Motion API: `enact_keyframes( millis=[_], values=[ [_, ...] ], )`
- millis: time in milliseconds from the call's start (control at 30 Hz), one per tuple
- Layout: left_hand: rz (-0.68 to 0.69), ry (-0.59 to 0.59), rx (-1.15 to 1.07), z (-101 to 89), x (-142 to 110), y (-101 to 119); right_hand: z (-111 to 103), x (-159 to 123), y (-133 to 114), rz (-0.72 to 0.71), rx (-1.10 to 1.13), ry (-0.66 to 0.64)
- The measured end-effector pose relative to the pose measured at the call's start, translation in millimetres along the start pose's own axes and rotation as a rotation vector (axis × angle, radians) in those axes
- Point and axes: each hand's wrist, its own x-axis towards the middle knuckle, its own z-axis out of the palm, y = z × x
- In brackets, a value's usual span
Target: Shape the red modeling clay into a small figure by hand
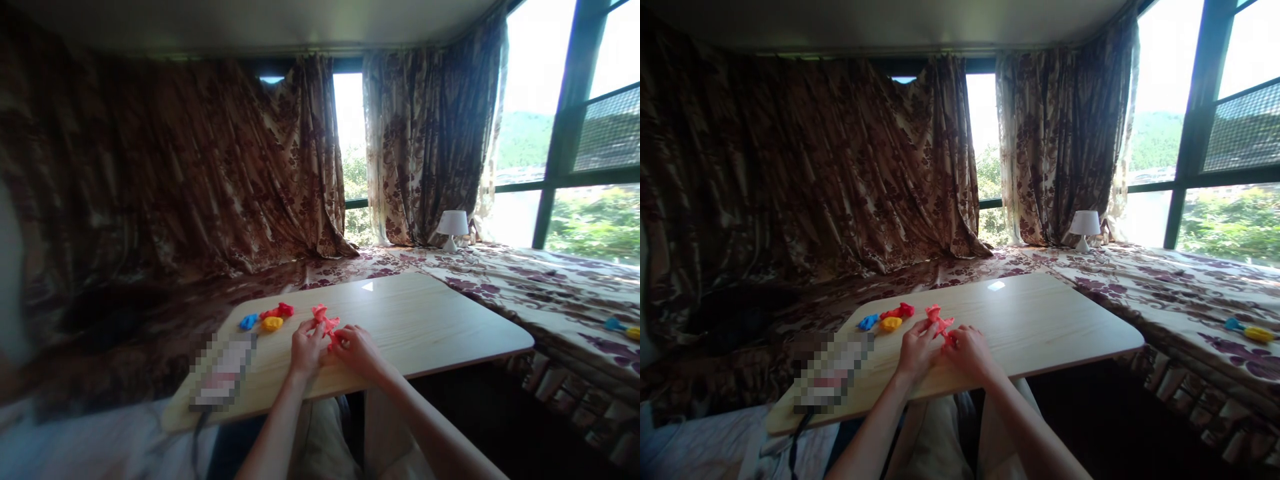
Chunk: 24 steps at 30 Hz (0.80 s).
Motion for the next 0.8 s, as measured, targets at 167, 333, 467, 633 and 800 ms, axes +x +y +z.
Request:
enact_keyframes(
  millis=[167, 333, 467, 633, 800],
  values=[
    [-0.019, -0.095, -0.064, 4.5, -1.3, 9.2, 0.6, -0.5, 6.1, 0.008, 0.034, -0.001],
    [0.004, -0.118, 0.008, 6.9, -3.7, 10.8, 2.5, 1.2, 8.3, 0.072, 0.041, 0.012],
    [0.036, -0.107, 0.046, 4.7, -4.8, 9.1, -0.5, 0.6, 6.4, 0.071, 0.045, 0.011],
    [0.090, -0.094, 0.097, 2.9, -4.9, 6.3, -3.7, -1.3, 8.8, 0.072, 0.120, 0.069],
    [0.124, -0.100, 0.140, 4.9, -3.3, 5.2, -4.3, 0.6, 10.4, 0.086, 0.126, -0.017]
  ],
)
